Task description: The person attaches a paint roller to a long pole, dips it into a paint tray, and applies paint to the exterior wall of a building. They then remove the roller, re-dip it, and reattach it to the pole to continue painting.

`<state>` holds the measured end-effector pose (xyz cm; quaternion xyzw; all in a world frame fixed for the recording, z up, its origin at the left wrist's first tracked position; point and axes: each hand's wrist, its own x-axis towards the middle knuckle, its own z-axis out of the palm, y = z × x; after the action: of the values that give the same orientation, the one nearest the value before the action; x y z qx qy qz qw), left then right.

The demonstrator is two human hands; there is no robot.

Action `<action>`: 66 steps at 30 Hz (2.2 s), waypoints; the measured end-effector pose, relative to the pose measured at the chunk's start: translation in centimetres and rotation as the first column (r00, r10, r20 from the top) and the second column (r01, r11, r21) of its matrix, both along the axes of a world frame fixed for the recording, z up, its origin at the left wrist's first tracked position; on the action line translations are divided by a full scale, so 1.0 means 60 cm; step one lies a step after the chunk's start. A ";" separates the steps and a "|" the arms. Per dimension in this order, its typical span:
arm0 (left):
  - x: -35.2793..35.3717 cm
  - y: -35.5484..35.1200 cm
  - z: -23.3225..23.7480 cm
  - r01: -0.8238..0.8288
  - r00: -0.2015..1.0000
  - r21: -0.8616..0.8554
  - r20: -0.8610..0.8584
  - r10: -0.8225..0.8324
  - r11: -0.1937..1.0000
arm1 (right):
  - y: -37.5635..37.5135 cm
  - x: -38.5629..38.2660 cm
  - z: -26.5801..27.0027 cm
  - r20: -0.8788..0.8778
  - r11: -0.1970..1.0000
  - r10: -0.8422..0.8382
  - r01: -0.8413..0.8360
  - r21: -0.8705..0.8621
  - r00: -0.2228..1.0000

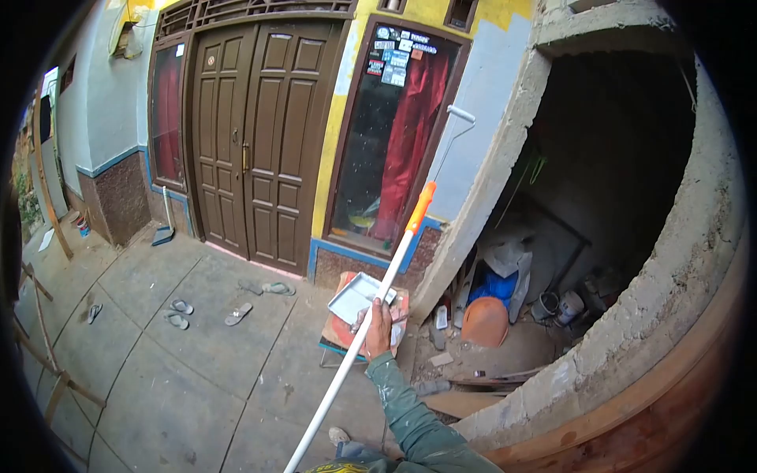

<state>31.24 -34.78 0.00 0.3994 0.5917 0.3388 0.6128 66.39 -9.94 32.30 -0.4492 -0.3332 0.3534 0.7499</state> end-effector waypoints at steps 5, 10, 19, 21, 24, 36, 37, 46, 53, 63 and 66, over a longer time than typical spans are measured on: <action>0.125 0.097 0.014 -0.023 1.000 0.021 0.021 0.022 1.000 | 0.028 0.013 0.061 -0.050 0.993 0.054 -0.048 0.108 0.997; 0.235 0.183 0.075 0.170 0.969 0.303 -0.224 -0.104 0.938 | 0.064 0.069 0.082 -0.120 0.986 0.071 -0.052 0.160 0.990; 0.414 0.270 0.100 0.150 0.988 0.254 -0.075 -0.135 0.955 | 0.133 0.225 0.150 -0.051 0.988 0.026 -0.017 0.153 0.998; 0.428 0.267 0.102 0.138 0.990 0.237 -0.044 -0.131 0.962 | 0.137 0.248 0.155 -0.042 0.989 0.028 -0.022 0.146 0.999; 0.430 0.263 0.105 0.136 0.990 0.219 -0.009 -0.138 0.966 | 0.137 0.271 0.160 -0.033 0.993 0.005 -0.001 0.121 0.999; 0.423 0.151 0.102 0.061 0.979 0.084 0.191 -0.076 0.995 | 0.171 0.348 0.219 0.111 0.989 -0.029 0.012 0.149 0.993; 0.424 0.143 0.103 0.059 0.976 0.076 0.206 -0.073 0.995 | 0.175 0.353 0.223 0.106 0.990 -0.033 0.018 0.139 0.994; 0.423 0.124 0.117 -0.006 0.953 0.031 0.302 -0.004 1.000 | 0.196 0.373 0.231 0.087 0.991 -0.034 0.023 0.129 0.996; 0.411 0.123 0.104 0.058 0.936 -0.028 0.350 -0.045 0.998 | 0.201 0.387 0.227 0.074 0.992 -0.041 0.032 0.125 0.996; 0.424 0.143 -0.025 0.204 0.955 -0.005 0.220 -0.198 0.979 | 0.212 0.389 0.232 0.063 0.994 -0.032 0.024 0.111 0.997; 0.424 0.142 0.000 0.208 0.950 -0.042 0.247 -0.191 0.977 | 0.219 0.396 0.227 0.066 0.995 -0.031 0.025 0.101 0.997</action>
<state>56.68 -26.26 0.02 0.3921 0.4804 0.3011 0.7245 90.13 3.20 45.91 -0.4272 -0.3692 0.3103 0.7648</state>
